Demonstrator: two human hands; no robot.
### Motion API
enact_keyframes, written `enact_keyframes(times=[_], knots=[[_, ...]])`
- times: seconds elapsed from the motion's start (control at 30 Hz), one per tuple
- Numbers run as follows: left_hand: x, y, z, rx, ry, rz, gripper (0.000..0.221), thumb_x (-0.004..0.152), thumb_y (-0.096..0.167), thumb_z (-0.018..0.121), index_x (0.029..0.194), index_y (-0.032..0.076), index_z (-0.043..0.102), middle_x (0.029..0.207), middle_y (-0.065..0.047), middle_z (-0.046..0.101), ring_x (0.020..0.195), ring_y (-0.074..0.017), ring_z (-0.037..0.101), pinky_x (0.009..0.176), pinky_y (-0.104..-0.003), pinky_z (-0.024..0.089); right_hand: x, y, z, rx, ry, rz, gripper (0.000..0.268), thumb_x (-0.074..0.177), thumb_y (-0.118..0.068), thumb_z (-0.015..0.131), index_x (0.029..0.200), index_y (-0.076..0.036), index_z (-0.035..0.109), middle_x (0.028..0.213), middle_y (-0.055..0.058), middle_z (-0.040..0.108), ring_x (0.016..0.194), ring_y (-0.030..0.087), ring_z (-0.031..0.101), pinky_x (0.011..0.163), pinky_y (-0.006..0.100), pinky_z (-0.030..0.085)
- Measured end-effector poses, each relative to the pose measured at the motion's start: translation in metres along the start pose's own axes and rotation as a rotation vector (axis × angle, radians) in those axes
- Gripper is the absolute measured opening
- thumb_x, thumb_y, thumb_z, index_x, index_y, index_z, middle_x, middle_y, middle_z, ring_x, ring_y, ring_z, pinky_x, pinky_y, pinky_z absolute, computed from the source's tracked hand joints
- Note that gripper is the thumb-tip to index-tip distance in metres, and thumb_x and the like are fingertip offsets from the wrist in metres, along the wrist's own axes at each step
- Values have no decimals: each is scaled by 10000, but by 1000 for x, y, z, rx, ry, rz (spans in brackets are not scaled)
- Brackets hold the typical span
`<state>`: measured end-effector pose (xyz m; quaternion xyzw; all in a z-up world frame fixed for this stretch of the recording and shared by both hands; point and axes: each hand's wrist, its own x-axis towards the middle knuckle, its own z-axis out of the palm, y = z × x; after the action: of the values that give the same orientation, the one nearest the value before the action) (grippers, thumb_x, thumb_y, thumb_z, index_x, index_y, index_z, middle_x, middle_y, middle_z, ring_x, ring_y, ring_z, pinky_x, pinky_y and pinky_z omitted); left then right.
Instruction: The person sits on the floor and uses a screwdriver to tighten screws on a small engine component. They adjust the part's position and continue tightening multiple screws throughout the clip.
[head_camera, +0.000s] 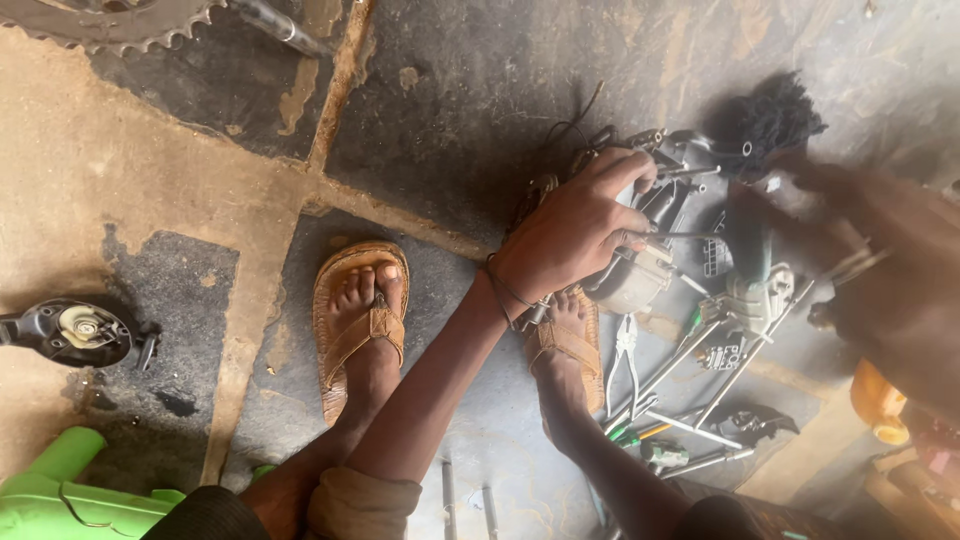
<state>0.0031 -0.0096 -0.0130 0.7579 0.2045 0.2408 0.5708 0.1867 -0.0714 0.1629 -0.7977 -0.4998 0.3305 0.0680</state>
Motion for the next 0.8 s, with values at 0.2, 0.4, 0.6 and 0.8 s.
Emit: enact_keyframes(times=[0.2, 0.4, 0.6, 0.8], knots=[[-1, 1, 1, -14, -10, -18, 210, 750, -95, 767, 915, 31, 796, 1178, -75, 591, 1249, -235, 549, 1076, -326, 514, 10, -13, -7, -475, 26, -605, 217, 1031, -227, 619, 1121, -79, 750, 822, 61, 735, 530, 121, 579, 433, 296, 442], [2, 7, -6, 21, 10, 4, 217, 731, -112, 760, 886, 35, 798, 1153, -76, 589, 1237, -236, 557, 1067, -329, 511, 5, -23, 6, -871, -209, -129, 341, 1079, -388, 476, 978, -195, 738, 674, -43, 656, 440, 49, 487, 384, 234, 381], [4, 8, -8, 9, -27, -21, 196, 737, -76, 778, 899, 33, 796, 1140, -75, 581, 1217, -232, 557, 1053, -340, 506, 9, -25, 0, -740, -76, -326, 390, 1058, -351, 552, 1336, -123, 702, 711, 33, 676, 463, 123, 499, 400, 287, 396], [3, 9, -7, 19, -14, -5, 217, 729, -80, 775, 911, 35, 797, 1134, -71, 575, 1217, -234, 557, 1059, -342, 507, 14, -23, 6, -644, 89, -644, 252, 1104, -154, 561, 1337, -146, 658, 969, 102, 773, 501, 105, 576, 346, 222, 384]])
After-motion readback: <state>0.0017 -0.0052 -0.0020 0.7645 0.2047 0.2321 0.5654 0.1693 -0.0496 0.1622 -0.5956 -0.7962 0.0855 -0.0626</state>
